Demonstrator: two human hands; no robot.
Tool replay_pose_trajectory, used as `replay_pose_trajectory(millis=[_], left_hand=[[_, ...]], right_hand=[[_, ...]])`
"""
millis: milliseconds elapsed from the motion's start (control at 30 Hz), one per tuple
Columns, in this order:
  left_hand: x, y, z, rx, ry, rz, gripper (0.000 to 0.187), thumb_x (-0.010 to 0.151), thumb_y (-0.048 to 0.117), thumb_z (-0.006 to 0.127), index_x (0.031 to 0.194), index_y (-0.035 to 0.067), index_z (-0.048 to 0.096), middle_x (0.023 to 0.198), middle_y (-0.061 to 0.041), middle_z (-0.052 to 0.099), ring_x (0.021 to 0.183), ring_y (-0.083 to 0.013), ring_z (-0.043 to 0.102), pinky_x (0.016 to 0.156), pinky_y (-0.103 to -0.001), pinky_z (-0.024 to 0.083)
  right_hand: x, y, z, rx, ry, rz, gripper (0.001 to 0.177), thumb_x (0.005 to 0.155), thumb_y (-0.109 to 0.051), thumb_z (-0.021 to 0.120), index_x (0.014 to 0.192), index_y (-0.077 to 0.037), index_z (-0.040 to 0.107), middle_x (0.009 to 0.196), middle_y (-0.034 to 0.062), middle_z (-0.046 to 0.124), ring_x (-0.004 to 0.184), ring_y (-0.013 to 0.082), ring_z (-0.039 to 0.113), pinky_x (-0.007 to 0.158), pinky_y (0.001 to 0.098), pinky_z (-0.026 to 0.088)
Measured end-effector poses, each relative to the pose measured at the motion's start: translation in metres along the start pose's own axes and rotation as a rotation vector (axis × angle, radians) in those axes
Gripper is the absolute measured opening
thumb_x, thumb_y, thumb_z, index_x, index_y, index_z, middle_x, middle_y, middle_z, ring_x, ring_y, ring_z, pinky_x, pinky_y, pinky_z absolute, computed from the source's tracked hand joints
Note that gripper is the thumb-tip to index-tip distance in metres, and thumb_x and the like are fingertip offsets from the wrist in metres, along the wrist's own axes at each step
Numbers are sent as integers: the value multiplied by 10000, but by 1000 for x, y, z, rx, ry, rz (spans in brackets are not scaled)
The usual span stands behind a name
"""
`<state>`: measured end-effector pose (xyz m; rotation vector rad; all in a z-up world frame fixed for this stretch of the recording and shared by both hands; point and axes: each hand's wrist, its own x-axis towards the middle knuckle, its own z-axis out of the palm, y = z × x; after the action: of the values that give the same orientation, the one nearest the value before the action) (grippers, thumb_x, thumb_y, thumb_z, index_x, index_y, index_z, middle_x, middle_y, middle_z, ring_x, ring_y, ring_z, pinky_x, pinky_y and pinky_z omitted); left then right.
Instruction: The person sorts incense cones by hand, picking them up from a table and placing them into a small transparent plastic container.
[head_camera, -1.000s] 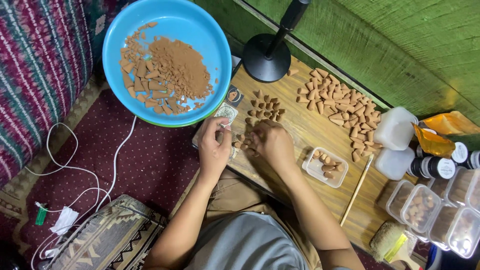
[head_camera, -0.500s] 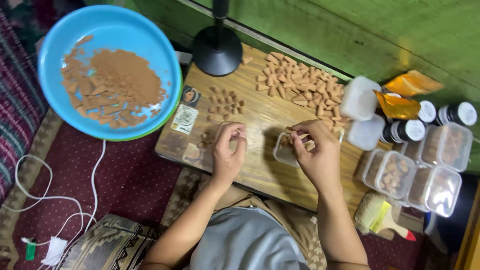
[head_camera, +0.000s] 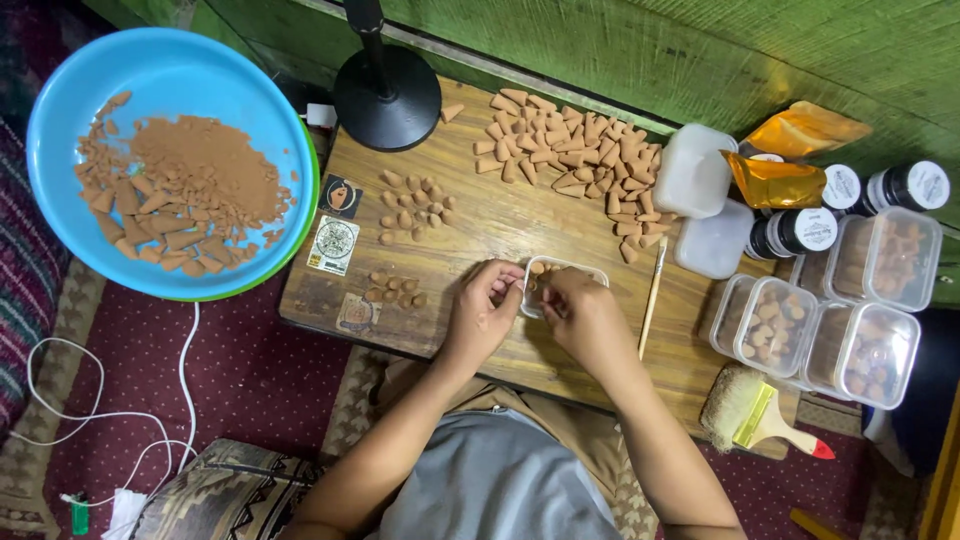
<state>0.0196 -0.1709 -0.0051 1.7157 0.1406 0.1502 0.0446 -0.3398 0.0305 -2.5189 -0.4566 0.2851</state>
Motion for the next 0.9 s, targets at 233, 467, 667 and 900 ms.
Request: replay_pose_trajectory(millis=[233,467,667,900], left_hand=[[1,-6,1,-18,-16,-29,108,843,-2,691,935,45,718,778,-150,712,636,-257,684,553,-338,562],[1,-2,-1,-31,-17,-40,108,849,-8,693,940,46,718,773,-142,713,621,-242,690,540,-327,566],[2,-1,-3,-60,-30,-47,105,858,-19,678,942,33,714,776,-139,720,634,-242,719,551,-322,570],[2,0,-5,-58,-35,-39,105,867,-21,671,950,31,708,788,-150,717,652,-256,727,553,-332,571]], right_hand=[[7,27,29,-75,-69,-1,192,722,-133,812,803,-147,638,697,90,669,771,354,730,763,451,576],[11,13,21,-46,-88,58,197,717,-136,814,784,-134,628,688,108,662,765,369,723,728,473,568],[13,2,10,20,-105,82,191,715,-124,819,772,-126,636,678,123,657,749,382,719,713,474,567],[11,0,3,74,-97,79,184,717,-71,807,790,-91,639,684,162,649,754,419,709,715,490,560]])
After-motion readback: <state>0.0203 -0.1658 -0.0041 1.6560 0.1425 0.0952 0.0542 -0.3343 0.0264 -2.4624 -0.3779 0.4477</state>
